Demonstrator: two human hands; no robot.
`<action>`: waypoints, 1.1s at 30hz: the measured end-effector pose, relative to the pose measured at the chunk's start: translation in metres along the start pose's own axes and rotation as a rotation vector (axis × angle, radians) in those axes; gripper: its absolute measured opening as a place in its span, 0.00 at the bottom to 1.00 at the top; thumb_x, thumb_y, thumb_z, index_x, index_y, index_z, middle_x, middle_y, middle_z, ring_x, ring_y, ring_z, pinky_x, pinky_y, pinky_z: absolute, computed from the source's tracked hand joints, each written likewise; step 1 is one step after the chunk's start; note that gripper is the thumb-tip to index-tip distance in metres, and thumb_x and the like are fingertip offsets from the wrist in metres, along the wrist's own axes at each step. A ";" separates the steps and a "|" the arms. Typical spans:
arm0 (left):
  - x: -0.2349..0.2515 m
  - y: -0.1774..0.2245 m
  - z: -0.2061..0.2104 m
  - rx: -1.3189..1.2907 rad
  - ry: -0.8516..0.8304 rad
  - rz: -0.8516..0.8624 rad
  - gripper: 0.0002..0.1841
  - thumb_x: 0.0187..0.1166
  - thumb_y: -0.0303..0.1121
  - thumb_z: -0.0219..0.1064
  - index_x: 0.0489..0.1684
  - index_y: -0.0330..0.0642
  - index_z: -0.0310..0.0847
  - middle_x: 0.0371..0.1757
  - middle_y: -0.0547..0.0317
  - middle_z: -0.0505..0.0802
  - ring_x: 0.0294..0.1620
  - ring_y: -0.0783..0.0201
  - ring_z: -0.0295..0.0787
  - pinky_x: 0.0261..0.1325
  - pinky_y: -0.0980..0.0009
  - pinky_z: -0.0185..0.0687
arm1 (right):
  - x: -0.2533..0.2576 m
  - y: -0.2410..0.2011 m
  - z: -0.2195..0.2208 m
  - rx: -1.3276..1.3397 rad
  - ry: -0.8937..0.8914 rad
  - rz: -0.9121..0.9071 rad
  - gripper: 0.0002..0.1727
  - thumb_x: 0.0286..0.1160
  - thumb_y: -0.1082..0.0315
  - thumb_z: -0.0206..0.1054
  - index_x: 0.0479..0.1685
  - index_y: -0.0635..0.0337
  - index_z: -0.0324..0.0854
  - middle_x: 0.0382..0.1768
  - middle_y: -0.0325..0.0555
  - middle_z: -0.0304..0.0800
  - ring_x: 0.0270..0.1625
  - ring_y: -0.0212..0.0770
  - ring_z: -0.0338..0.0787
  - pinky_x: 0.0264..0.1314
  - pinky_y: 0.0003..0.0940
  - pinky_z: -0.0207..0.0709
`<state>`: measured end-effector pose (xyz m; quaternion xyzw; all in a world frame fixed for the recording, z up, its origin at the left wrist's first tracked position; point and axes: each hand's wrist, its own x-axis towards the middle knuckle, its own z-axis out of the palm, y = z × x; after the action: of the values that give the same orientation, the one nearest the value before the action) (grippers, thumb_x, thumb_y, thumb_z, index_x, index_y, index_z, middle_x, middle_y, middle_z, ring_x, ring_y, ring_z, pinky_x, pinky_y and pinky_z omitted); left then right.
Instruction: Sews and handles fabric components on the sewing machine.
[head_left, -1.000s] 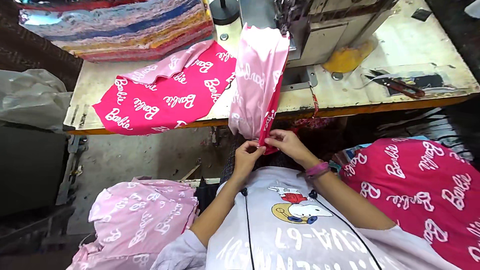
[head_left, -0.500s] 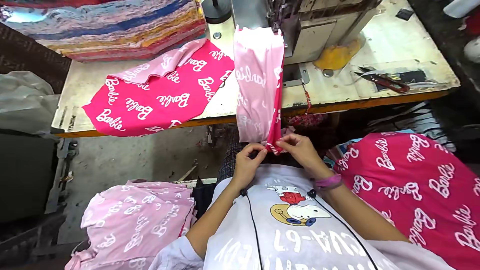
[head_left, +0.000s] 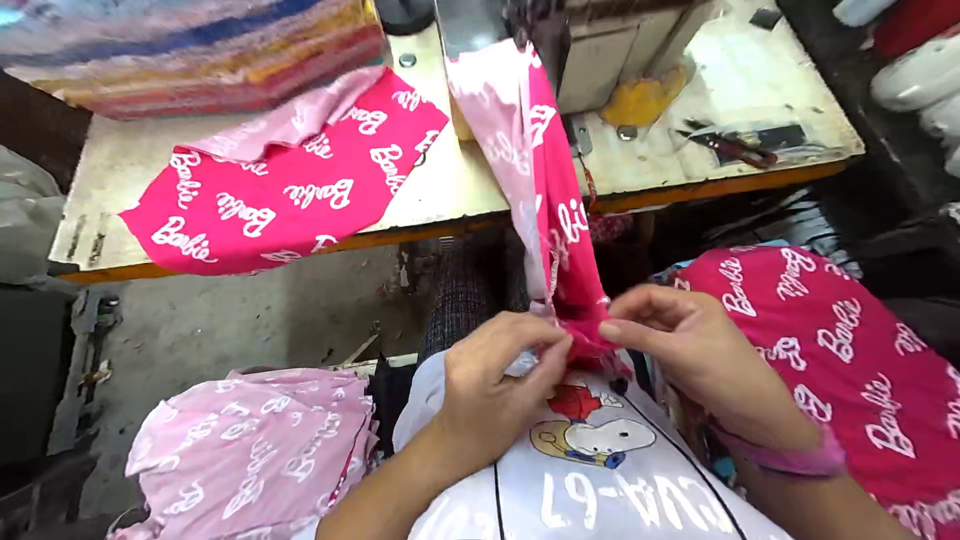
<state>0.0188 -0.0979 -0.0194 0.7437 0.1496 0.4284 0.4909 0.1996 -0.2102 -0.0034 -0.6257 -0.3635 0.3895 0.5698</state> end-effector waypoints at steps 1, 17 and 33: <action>-0.001 0.004 0.002 -0.043 -0.010 -0.013 0.03 0.77 0.23 0.71 0.40 0.29 0.86 0.41 0.54 0.95 0.47 0.75 0.92 0.54 0.79 0.89 | -0.005 -0.002 -0.002 0.026 0.000 0.011 0.02 0.69 0.67 0.77 0.36 0.48 0.90 0.29 0.22 0.91 0.31 0.17 0.87 0.34 0.13 0.81; 0.006 -0.014 0.027 -0.096 -0.505 0.106 0.07 0.78 0.25 0.70 0.44 0.30 0.91 0.46 0.48 0.97 0.50 0.64 0.96 0.60 0.72 0.87 | -0.001 -0.006 -0.001 -0.263 0.046 0.009 0.04 0.72 0.64 0.73 0.36 0.54 0.87 0.26 0.24 0.88 0.29 0.15 0.85 0.34 0.12 0.80; 0.068 0.005 -0.109 -0.250 0.104 -0.474 0.04 0.66 0.33 0.79 0.33 0.54 0.94 0.33 0.72 0.97 0.33 0.79 0.93 0.41 0.79 0.91 | 0.053 -0.007 -0.004 -0.145 -0.072 -0.107 0.05 0.75 0.70 0.70 0.41 0.61 0.89 0.30 0.28 0.91 0.29 0.17 0.85 0.34 0.17 0.82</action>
<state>-0.0279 0.0092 0.0345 0.5987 0.2905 0.3540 0.6571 0.2263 -0.1641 0.0001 -0.6306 -0.4439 0.3534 0.5295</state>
